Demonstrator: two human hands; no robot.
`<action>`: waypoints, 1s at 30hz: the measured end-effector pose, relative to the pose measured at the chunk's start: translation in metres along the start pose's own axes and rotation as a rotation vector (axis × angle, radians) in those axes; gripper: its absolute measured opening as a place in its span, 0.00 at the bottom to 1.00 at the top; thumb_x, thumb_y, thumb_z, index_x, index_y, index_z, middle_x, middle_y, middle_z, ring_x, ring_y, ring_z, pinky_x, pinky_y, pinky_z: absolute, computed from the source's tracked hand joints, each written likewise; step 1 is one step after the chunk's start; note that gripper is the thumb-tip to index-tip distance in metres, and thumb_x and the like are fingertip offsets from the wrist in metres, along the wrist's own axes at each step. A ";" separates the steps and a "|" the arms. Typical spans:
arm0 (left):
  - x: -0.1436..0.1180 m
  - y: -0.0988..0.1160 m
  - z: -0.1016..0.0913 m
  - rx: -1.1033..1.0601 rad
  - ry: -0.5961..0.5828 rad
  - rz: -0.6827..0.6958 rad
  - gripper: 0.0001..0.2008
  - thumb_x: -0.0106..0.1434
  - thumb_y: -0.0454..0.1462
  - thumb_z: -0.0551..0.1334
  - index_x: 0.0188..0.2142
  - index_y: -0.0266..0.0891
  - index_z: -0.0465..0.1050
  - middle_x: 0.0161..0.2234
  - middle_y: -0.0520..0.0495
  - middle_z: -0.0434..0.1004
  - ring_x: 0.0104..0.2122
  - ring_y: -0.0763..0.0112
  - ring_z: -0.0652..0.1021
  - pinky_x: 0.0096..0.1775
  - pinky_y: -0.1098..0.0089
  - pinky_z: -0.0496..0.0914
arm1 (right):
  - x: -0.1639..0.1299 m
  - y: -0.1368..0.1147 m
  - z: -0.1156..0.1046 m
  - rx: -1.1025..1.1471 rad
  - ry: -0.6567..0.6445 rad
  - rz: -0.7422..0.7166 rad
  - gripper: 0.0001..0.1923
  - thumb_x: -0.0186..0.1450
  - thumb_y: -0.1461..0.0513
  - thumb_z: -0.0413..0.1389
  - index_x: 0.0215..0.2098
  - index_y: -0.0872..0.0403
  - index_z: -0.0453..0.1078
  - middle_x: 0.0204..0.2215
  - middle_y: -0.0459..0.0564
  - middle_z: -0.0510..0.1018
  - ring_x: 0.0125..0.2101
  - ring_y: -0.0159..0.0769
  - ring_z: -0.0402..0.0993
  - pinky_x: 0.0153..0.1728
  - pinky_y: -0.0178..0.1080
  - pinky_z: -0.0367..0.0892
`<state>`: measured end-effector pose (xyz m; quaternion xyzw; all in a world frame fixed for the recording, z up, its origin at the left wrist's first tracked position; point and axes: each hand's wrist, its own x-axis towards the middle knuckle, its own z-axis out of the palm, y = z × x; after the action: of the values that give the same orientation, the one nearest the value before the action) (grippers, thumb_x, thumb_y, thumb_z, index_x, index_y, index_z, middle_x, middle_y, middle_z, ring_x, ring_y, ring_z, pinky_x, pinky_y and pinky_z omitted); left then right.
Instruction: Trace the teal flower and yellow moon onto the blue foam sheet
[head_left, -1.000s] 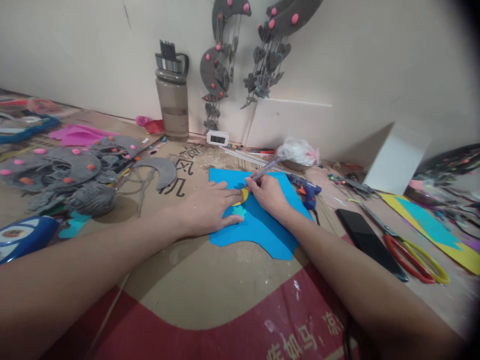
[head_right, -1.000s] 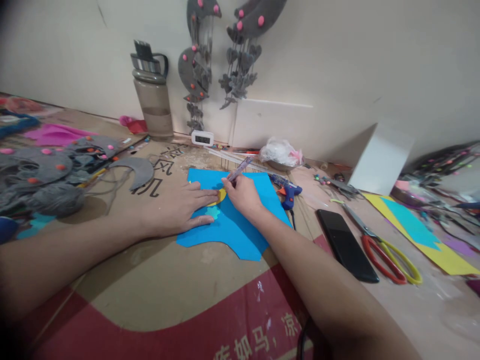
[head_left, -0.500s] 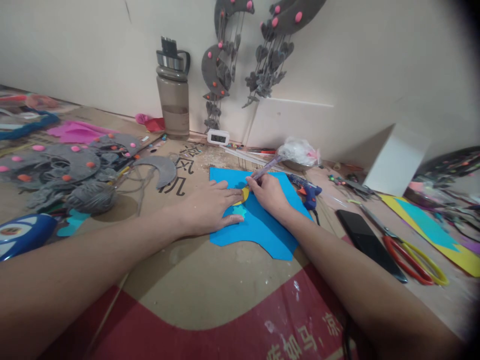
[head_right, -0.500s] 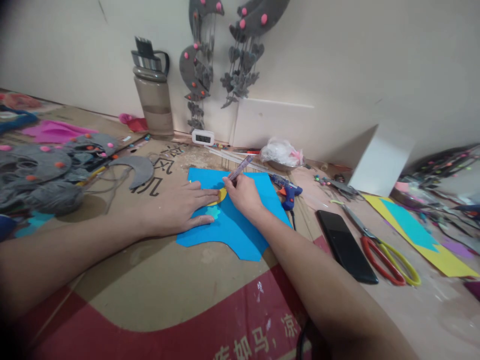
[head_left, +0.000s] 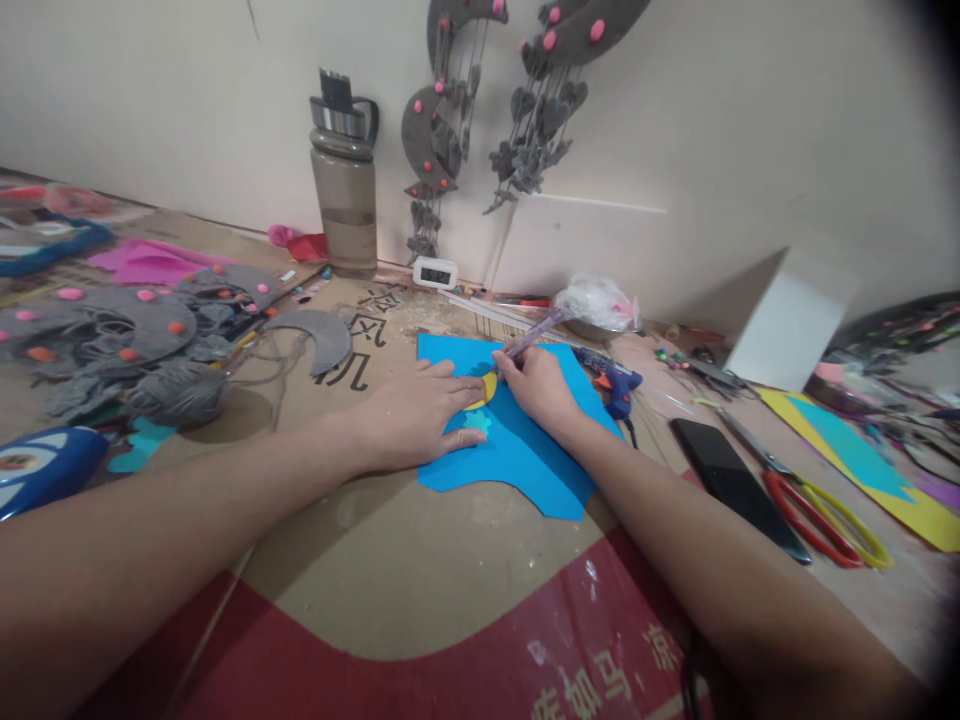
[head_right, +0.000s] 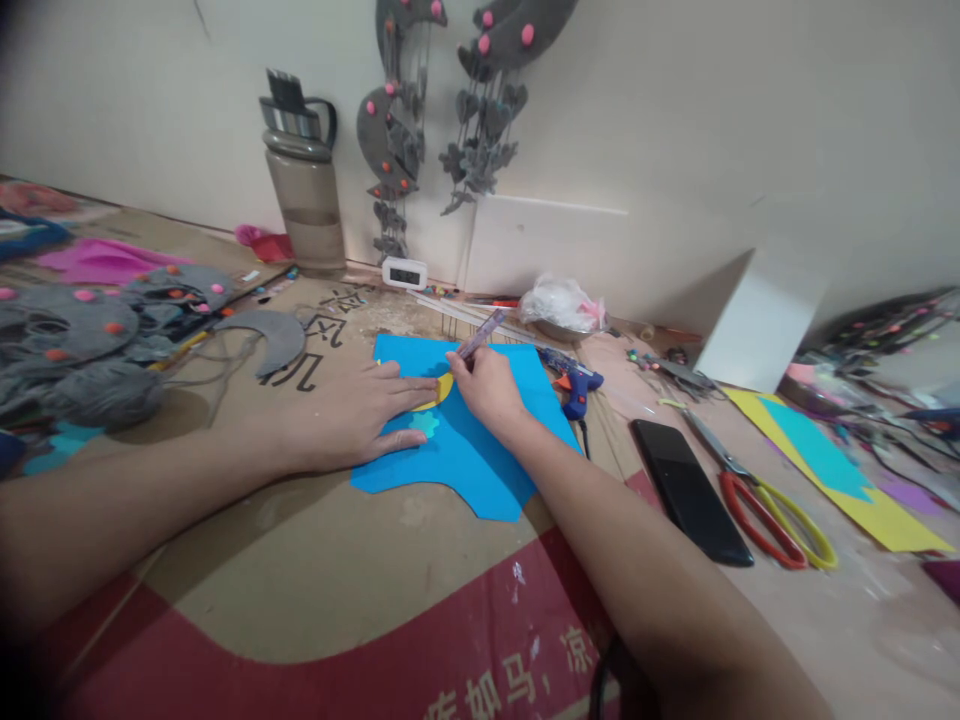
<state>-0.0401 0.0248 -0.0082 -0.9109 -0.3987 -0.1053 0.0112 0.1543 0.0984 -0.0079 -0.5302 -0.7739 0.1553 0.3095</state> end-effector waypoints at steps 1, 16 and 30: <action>0.000 0.000 0.000 0.002 0.000 0.000 0.31 0.70 0.55 0.49 0.62 0.39 0.64 0.61 0.45 0.68 0.54 0.54 0.69 0.54 0.58 0.59 | 0.000 0.000 0.000 0.003 -0.001 0.000 0.11 0.68 0.59 0.53 0.29 0.54 0.71 0.27 0.51 0.79 0.30 0.39 0.76 0.33 0.38 0.66; 0.000 -0.002 -0.001 0.028 0.002 0.028 0.30 0.70 0.54 0.49 0.61 0.38 0.64 0.62 0.46 0.67 0.54 0.54 0.69 0.54 0.58 0.59 | -0.003 0.006 -0.001 0.169 0.081 -0.053 0.10 0.69 0.56 0.49 0.39 0.51 0.69 0.29 0.45 0.76 0.31 0.35 0.73 0.35 0.36 0.67; 0.006 -0.002 -0.003 0.062 0.005 0.053 0.29 0.69 0.55 0.51 0.60 0.40 0.66 0.63 0.43 0.65 0.57 0.54 0.69 0.57 0.58 0.58 | -0.002 0.011 0.002 0.183 -0.053 -0.058 0.09 0.60 0.59 0.60 0.37 0.53 0.67 0.24 0.42 0.70 0.24 0.31 0.67 0.26 0.34 0.61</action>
<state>-0.0377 0.0301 -0.0036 -0.9201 -0.3776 -0.0946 0.0433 0.1615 0.1015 -0.0166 -0.4727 -0.7795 0.2304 0.3404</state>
